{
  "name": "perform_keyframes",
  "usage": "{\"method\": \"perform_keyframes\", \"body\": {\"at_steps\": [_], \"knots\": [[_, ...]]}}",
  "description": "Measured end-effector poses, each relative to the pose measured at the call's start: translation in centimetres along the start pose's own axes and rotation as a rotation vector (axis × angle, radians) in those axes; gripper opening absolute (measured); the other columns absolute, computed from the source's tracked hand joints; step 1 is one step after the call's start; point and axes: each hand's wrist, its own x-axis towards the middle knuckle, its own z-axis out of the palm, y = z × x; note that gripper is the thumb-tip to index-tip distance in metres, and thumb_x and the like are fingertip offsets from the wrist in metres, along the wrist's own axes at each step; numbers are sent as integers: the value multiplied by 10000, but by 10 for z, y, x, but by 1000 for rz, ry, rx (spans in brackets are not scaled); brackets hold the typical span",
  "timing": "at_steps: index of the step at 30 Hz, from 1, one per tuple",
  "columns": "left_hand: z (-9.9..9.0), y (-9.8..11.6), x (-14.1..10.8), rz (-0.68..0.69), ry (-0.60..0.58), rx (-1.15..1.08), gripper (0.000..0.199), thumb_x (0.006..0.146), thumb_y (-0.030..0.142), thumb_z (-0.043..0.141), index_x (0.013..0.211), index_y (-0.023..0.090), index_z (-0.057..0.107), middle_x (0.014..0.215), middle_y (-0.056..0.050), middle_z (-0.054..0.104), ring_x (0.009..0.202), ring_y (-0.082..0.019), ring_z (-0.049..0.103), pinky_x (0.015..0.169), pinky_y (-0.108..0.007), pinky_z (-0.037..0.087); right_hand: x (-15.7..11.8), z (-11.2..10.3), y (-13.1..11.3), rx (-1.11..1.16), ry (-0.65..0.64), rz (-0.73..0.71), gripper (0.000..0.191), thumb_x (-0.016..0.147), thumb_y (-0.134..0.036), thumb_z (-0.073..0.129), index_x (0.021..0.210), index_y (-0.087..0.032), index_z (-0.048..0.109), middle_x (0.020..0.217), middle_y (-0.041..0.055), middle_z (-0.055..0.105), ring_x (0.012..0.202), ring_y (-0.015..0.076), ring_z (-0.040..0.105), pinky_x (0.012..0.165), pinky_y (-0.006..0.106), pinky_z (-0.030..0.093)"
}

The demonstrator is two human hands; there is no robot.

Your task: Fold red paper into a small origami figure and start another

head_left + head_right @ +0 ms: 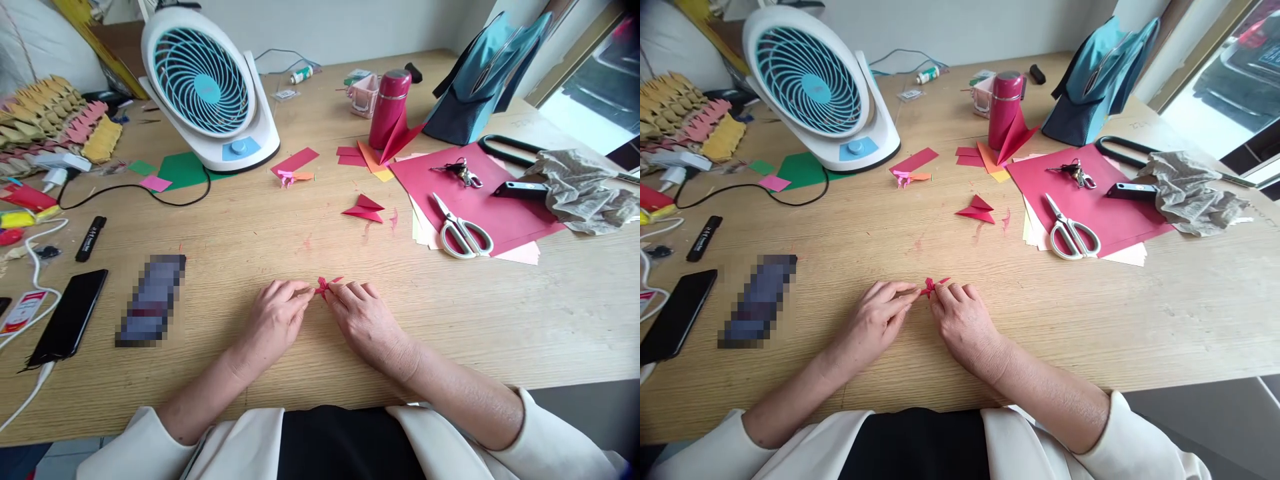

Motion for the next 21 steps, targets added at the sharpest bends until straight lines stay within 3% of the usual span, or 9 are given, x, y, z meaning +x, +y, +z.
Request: {"method": "perform_keyframes", "body": {"at_steps": [5,11,14,17,19,21], "knots": [[0,2,23,-151,12,-108,198,955,176,523,829,165,675,892,-46,664,827,-160,628,778,-307,508,-1,2,-1,9,19,26,349,940,-102,510,1279,-83,592,1092,155,646,891,246,531,730,385,416],[4,0,43,-234,-136,-67,186,885,189,584,701,181,604,762,-19,653,719,-169,625,662,-286,484,-1,6,4,124,56,42,271,957,-102,494,1200,-127,611,1120,148,641,950,242,581,785,391,474],[1,1,46,-204,-134,-141,185,903,207,557,722,188,588,754,-11,660,713,-166,624,662,-283,484,-1,2,12,412,158,138,179,973,-138,503,1119,-167,601,1109,111,622,957,195,623,826,351,516],[-6,6,49,-177,-102,-211,169,931,223,533,768,192,566,763,5,659,710,-150,619,658,-265,469,1,-1,23,735,305,375,218,934,-238,591,1138,-176,546,1137,103,591,833,153,649,742,322,547],[-12,9,53,-156,-88,-238,159,938,225,536,785,190,557,763,13,650,707,-141,613,653,-253,454,3,-1,30,923,305,499,332,895,-329,646,1162,-169,531,1079,94,635,743,144,642,668,308,535],[-17,13,58,-128,-72,-260,142,935,207,547,794,190,555,774,14,651,718,-137,612,653,-247,447,6,0,36,1098,220,521,328,891,-398,645,1114,-166,581,953,66,689,718,147,633,649,292,510]]}}
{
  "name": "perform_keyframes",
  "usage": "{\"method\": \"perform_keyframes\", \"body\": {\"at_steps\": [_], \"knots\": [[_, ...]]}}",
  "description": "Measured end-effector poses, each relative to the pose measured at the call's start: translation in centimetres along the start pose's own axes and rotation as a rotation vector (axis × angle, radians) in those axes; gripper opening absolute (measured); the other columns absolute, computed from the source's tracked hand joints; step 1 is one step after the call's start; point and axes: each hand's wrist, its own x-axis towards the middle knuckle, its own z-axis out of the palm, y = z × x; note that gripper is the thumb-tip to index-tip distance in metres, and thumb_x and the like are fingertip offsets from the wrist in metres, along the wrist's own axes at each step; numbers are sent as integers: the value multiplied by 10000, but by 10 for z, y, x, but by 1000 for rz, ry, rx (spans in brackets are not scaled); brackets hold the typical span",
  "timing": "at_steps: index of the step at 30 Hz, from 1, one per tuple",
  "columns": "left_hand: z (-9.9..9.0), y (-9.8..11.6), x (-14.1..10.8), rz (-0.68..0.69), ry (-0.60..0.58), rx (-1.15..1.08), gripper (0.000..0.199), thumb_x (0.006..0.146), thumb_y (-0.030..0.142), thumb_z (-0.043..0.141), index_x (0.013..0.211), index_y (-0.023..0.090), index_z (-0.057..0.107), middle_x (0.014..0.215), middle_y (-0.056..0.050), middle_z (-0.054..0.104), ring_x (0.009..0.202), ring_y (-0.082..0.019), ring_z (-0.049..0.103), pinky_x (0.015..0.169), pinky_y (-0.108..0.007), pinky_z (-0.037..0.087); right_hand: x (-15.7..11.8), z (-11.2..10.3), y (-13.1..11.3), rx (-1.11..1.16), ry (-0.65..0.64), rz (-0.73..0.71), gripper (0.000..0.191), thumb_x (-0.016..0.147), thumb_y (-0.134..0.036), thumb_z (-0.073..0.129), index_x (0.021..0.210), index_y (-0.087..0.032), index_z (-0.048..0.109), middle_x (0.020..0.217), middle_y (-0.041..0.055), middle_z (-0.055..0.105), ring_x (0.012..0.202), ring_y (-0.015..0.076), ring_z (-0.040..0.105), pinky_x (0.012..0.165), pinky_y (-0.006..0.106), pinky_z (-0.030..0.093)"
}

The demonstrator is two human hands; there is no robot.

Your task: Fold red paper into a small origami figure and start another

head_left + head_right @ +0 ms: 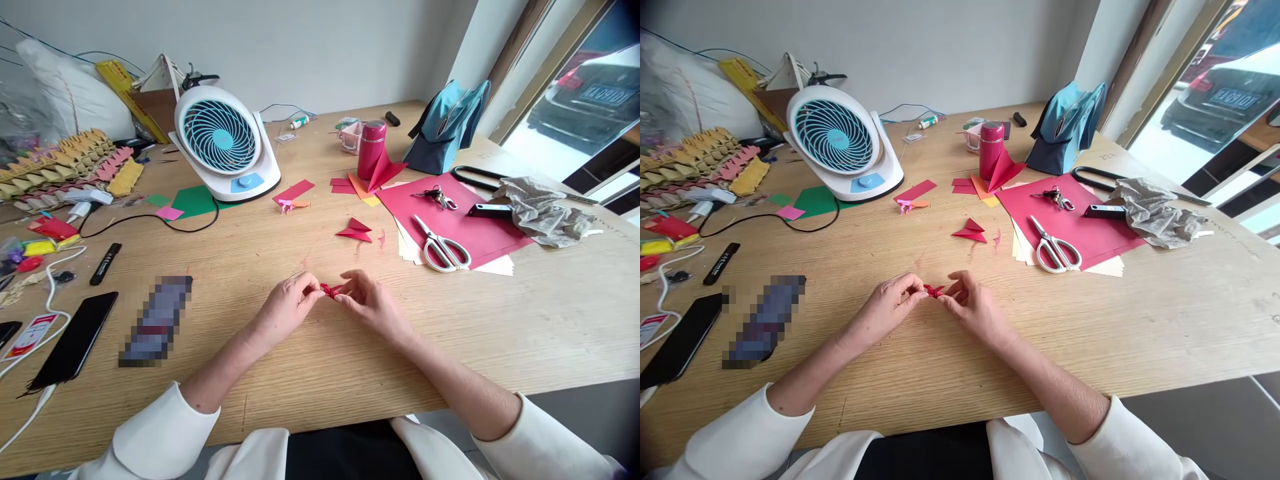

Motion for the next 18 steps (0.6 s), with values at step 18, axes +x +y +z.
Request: {"method": "perform_keyframes", "body": {"at_steps": [18], "knots": [[-32,-17,29,191,294,-270,119,929,159,593,814,180,611,829,-5,609,774,-119,572,723,-237,452,57,21,-33,147,-11,-149,346,926,-438,618,697,-179,611,682,-1,546,643,126,467,607,278,359]]}}
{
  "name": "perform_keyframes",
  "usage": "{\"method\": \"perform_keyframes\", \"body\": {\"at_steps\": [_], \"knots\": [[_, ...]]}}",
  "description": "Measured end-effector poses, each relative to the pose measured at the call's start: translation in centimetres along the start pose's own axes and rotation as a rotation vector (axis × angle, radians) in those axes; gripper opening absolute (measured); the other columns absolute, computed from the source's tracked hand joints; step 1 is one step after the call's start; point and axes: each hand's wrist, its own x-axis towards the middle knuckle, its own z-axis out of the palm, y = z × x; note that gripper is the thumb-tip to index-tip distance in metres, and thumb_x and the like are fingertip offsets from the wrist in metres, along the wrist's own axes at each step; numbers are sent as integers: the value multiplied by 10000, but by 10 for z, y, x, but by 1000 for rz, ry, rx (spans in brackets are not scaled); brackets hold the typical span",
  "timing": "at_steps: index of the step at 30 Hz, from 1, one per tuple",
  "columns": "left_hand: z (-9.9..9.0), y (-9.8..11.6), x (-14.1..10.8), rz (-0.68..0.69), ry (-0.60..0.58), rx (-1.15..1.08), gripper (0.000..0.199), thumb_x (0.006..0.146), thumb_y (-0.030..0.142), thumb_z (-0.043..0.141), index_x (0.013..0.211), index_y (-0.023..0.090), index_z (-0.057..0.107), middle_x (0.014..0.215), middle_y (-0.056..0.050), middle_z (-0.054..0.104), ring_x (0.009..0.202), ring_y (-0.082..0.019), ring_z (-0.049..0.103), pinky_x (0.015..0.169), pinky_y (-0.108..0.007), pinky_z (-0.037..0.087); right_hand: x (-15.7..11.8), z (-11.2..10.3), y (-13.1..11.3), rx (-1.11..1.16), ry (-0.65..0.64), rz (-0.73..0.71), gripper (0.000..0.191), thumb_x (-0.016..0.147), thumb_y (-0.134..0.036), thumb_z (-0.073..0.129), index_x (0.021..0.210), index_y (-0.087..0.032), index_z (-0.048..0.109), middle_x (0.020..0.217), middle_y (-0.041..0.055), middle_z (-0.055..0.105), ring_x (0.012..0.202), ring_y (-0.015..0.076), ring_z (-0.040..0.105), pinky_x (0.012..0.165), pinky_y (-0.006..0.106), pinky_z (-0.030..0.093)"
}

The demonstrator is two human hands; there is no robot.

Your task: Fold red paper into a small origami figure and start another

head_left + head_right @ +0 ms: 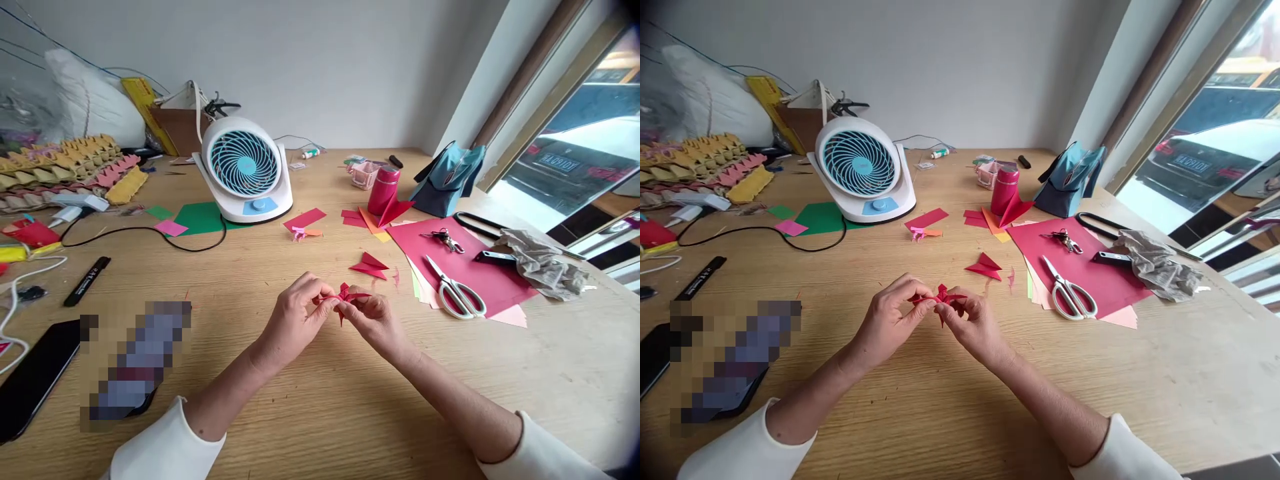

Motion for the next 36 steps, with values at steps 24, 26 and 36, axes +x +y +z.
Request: {"method": "perform_keyframes", "body": {"at_steps": [24,26,36], "knots": [[14,-19,-2,-344,-148,-254,164,849,214,691,694,163,686,712,-1,638,690,-117,569,678,-245,422,-7,-4,30,239,-63,79,232,870,-372,717,742,-192,645,723,-1,589,666,122,553,640,264,435],[11,-22,-1,-365,-185,-295,167,836,241,712,688,163,705,694,-1,632,677,-116,561,666,-245,415,-7,-5,31,246,-86,70,237,863,-378,724,736,-196,641,729,0,590,673,124,552,645,268,439],[5,-42,2,-604,-355,-605,223,777,358,772,696,152,743,609,9,603,600,-91,509,605,-225,384,-5,-10,33,301,-145,91,231,877,-402,703,765,-207,652,750,0,590,667,119,550,629,266,462]]}}
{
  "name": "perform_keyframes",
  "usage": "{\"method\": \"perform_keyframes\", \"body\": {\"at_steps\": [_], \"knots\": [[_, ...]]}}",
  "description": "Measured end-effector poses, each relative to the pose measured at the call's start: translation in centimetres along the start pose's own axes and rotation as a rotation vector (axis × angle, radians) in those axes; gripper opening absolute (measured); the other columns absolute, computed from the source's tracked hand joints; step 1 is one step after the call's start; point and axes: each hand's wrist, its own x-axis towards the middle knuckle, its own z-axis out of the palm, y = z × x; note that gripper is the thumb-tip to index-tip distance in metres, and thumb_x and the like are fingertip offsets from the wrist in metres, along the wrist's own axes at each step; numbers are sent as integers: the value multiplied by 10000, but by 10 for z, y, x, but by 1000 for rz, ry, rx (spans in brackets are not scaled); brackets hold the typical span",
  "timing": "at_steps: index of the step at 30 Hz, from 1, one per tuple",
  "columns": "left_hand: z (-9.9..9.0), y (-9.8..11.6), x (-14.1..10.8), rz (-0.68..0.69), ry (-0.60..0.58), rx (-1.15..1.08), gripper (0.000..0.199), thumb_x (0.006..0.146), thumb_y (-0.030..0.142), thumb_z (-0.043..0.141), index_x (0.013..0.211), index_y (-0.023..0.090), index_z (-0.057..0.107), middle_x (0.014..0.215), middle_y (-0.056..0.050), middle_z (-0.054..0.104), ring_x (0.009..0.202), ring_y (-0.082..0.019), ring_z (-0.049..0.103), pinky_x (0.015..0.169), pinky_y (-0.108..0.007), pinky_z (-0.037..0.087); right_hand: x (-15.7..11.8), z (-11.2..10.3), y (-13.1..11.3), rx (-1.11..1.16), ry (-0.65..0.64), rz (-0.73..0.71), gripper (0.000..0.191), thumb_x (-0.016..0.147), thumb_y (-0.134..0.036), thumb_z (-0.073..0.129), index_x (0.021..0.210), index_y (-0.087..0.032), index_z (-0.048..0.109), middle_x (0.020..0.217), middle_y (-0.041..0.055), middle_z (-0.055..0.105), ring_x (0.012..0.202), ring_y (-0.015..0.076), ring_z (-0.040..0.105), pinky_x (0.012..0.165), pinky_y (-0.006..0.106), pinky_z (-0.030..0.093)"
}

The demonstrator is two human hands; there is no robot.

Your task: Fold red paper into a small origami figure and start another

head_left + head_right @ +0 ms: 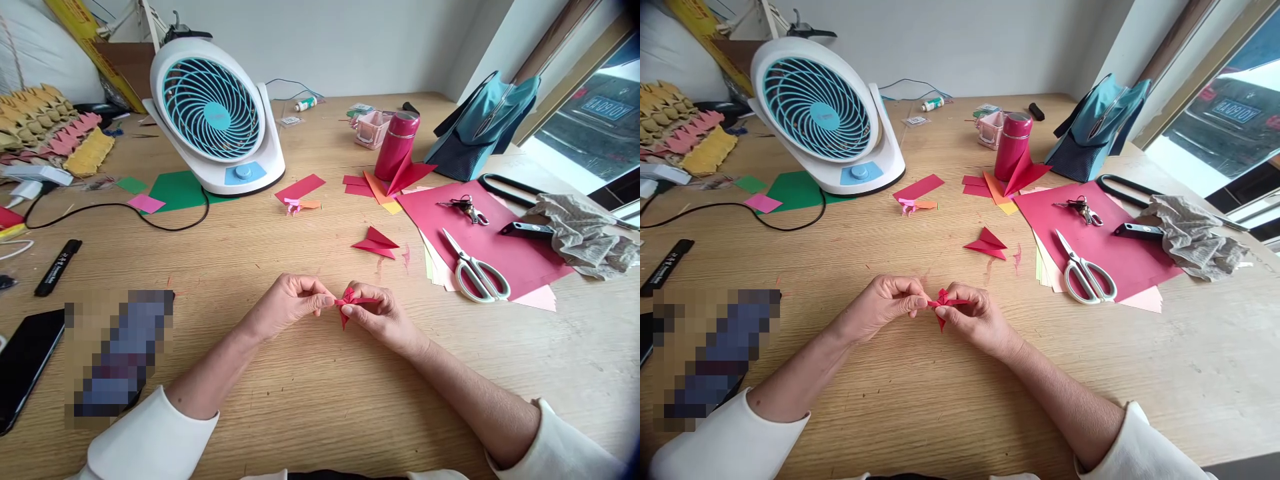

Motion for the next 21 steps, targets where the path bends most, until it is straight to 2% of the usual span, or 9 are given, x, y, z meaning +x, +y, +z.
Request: {"method": "perform_keyframes", "body": {"at_steps": [2,6,8,11,14,16,18,21], "knots": [[0,-2,0,-20,-2,-51,274,738,401,809,659,150,731,601,9,606,584,-85,498,589,-219,382,0,1,-2,4,-9,-1,232,876,-400,705,763,-205,653,751,0,592,671,117,548,628,261,465],[-5,-5,1,-34,-144,-169,346,704,458,831,595,154,707,617,0,614,579,-89,509,581,-224,410,-2,4,-4,40,-56,22,258,855,-425,720,750,-201,647,725,-6,581,682,121,547,642,263,465],[-8,-5,2,-30,-162,-148,321,724,443,821,610,161,718,628,-6,626,601,-100,536,617,-235,441,-2,5,-4,43,-48,41,291,843,-446,725,721,-199,630,713,-6,583,669,122,536,638,266,456],[-10,1,1,-5,-89,-54,230,764,397,796,819,175,771,806,-46,720,761,-153,639,752,-279,504,-1,7,0,-22,46,59,333,842,-473,710,698,-199,590,696,-5,585,638,122,514,608,268,431],[-3,5,-1,48,-35,64,293,814,381,747,1023,177,749,1006,-82,736,900,-188,668,826,-310,523,-1,9,4,-131,132,60,333,859,-473,682,703,-197,582,673,-2,588,616,125,505,599,272,416],[6,3,-3,110,34,163,252,821,355,738,994,172,747,955,-67,713,826,-159,646,764,-277,518,-2,11,5,-182,149,58,331,852,-449,692,675,-192,581,658,2,590,613,127,504,599,272,407],[14,-1,-4,182,139,211,142,802,300,751,848,166,737,874,-35,667,759,-127,608,706,-243,494,-3,13,5,-200,157,78,327,833,-419,714,648,-187,576,641,0,583,607,125,494,589,269,392],[21,-6,-4,176,200,181,128,790,261,750,735,156,702,798,-16,643,728,-119,595,688,-235,478,-4,15,5,-137,156,106,304,799,-416,747,681,-181,594,647,-6,583,616,123,493,594,267,394]]}}
